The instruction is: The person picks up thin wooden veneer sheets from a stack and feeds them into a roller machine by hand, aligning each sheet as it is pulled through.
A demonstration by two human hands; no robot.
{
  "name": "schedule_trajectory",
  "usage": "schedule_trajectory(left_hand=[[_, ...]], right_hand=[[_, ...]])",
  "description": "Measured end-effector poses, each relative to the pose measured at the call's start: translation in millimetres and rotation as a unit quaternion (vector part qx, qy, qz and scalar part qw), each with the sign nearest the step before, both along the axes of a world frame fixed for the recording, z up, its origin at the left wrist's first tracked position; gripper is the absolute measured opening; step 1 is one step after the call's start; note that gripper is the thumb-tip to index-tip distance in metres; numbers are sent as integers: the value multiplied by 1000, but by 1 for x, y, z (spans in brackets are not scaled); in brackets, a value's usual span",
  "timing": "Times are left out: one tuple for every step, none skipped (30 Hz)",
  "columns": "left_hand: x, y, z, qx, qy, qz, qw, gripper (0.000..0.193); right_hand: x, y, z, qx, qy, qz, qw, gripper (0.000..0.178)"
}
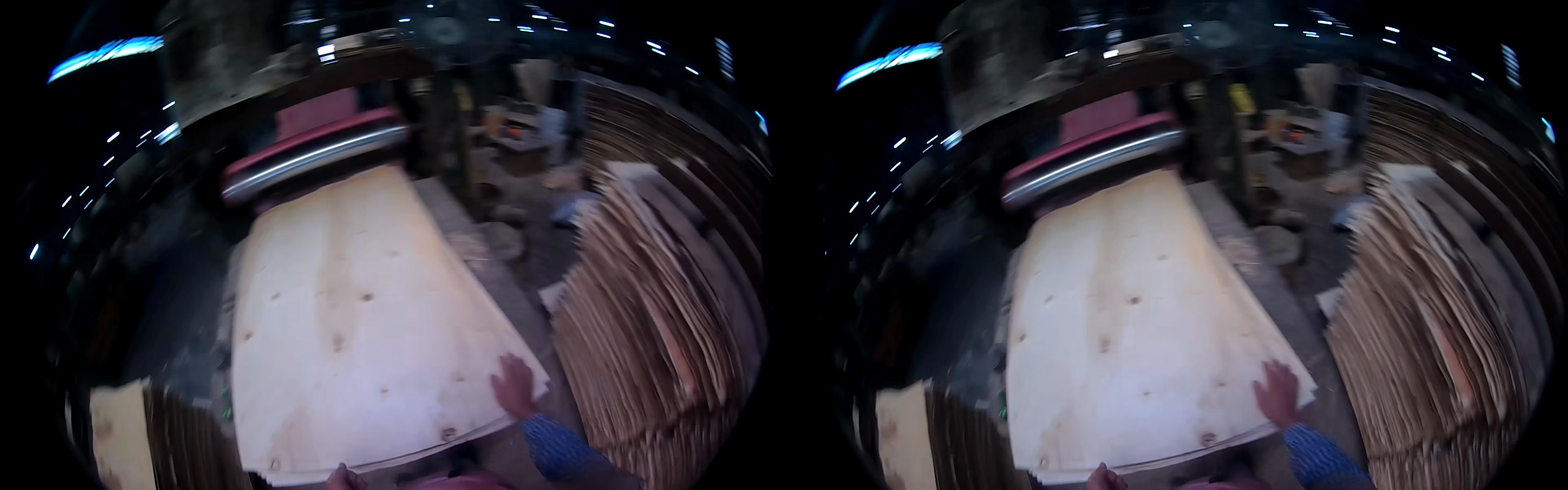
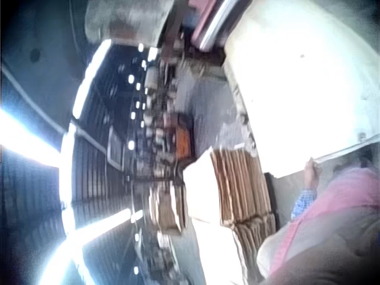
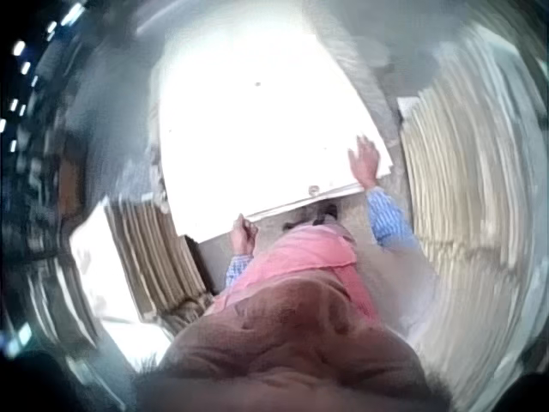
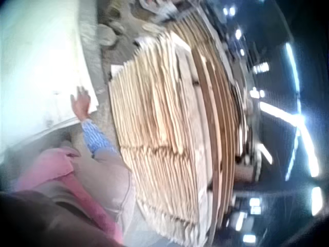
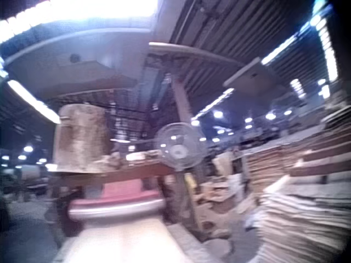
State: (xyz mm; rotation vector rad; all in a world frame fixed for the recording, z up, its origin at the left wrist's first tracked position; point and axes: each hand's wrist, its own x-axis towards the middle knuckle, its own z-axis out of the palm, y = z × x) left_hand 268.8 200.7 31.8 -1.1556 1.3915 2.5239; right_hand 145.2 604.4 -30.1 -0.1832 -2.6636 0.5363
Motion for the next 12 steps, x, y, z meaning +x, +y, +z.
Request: schedule_trajectory(left_hand=[[-4, 21, 12, 17, 24, -59, 998, 39], [-11, 40, 22, 36, 46, -130, 990, 40], [-24, 61, 27, 51, 72, -232, 969, 42], [-31, 76, 29, 67, 93, -318, 941, 43], [-38, 85, 32, 78, 109, -393, 910, 44], [-48, 110, 40, 71, 53, -434, 897, 46], [-55, 126, 37, 109, 61, -493, 861, 47], [-60, 142, 32, 147, 65, -548, 821, 47], [-61, 157, 30, 174, 42, -571, 801, 47], [-55, 169, 30, 196, 16, -588, 784, 47], [-49, 186, 33, 220, -2, -603, 767, 46], [-41, 208, 35, 229, -11, -642, 732, 46]], right_hand=[[-2, -11, 16, -35, -12, 4, 999, 53], [-3, -14, 16, -37, -20, 7, 999, 53], [-2, -13, 17, -23, -12, 6, 1000, 51], [3, -8, 26, -53, -45, 39, 997, 51], [22, -5, 42, -43, -84, 16, 995, 51], [52, 3, 47, -36, -66, -19, 997, 51], [91, 8, 57, -28, -62, -61, 996, 51], [132, 11, 60, -22, -61, -103, 993, 51], [173, 19, 56, -44, -72, -148, 985, 52], [220, 21, 48, -71, -81, -189, 976, 53], [269, 27, 42, -90, -82, -224, 967, 54], [326, 31, 13, -147, -158, -318, 923, 54]])
